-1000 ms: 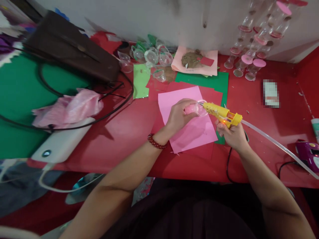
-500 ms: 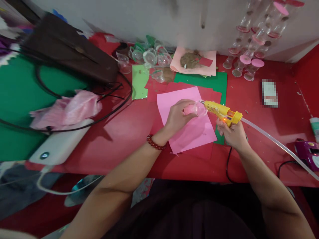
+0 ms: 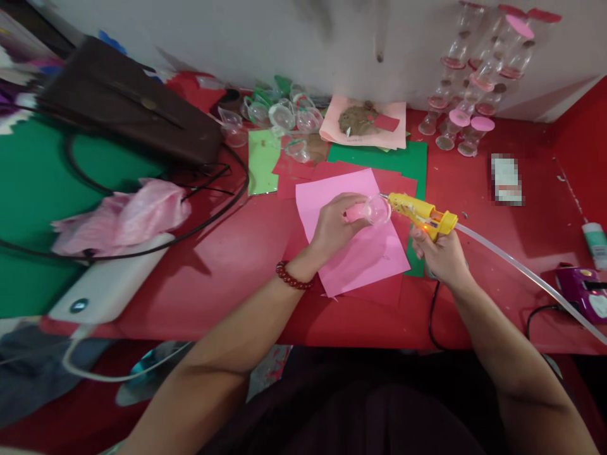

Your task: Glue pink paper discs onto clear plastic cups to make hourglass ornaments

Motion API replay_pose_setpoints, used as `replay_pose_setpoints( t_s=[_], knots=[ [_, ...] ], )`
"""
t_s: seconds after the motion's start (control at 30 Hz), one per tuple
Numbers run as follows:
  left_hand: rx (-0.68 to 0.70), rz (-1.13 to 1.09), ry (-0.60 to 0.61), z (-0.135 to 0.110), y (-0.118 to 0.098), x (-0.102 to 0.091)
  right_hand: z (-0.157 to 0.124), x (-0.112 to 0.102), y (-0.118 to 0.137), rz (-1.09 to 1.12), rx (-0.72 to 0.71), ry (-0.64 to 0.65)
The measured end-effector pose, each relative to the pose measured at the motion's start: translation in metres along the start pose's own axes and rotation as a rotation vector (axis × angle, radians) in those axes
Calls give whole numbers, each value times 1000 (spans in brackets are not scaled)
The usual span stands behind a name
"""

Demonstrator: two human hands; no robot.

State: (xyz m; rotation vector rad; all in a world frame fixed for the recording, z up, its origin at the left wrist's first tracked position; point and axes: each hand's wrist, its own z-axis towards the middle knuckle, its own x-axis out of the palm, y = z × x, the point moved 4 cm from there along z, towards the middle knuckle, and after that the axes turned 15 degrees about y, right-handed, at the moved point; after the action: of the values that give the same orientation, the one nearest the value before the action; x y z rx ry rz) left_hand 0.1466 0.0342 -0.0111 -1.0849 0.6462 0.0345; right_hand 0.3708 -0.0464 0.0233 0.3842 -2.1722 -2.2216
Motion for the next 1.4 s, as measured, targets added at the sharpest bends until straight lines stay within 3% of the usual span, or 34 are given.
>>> replay_pose_setpoints(
  t_s=[0.5, 1.03, 1.4],
  knots=[
    [-13, -8, -20, 0, -1, -1, 0, -1, -1, -26, -8, 5],
    [59, 62, -68, 1, -2, -4, -1, -2, -2, -27, 11, 15],
    [19, 82, -80, -1, -2, -8, 0, -3, -4, -34, 17, -6]
  ],
)
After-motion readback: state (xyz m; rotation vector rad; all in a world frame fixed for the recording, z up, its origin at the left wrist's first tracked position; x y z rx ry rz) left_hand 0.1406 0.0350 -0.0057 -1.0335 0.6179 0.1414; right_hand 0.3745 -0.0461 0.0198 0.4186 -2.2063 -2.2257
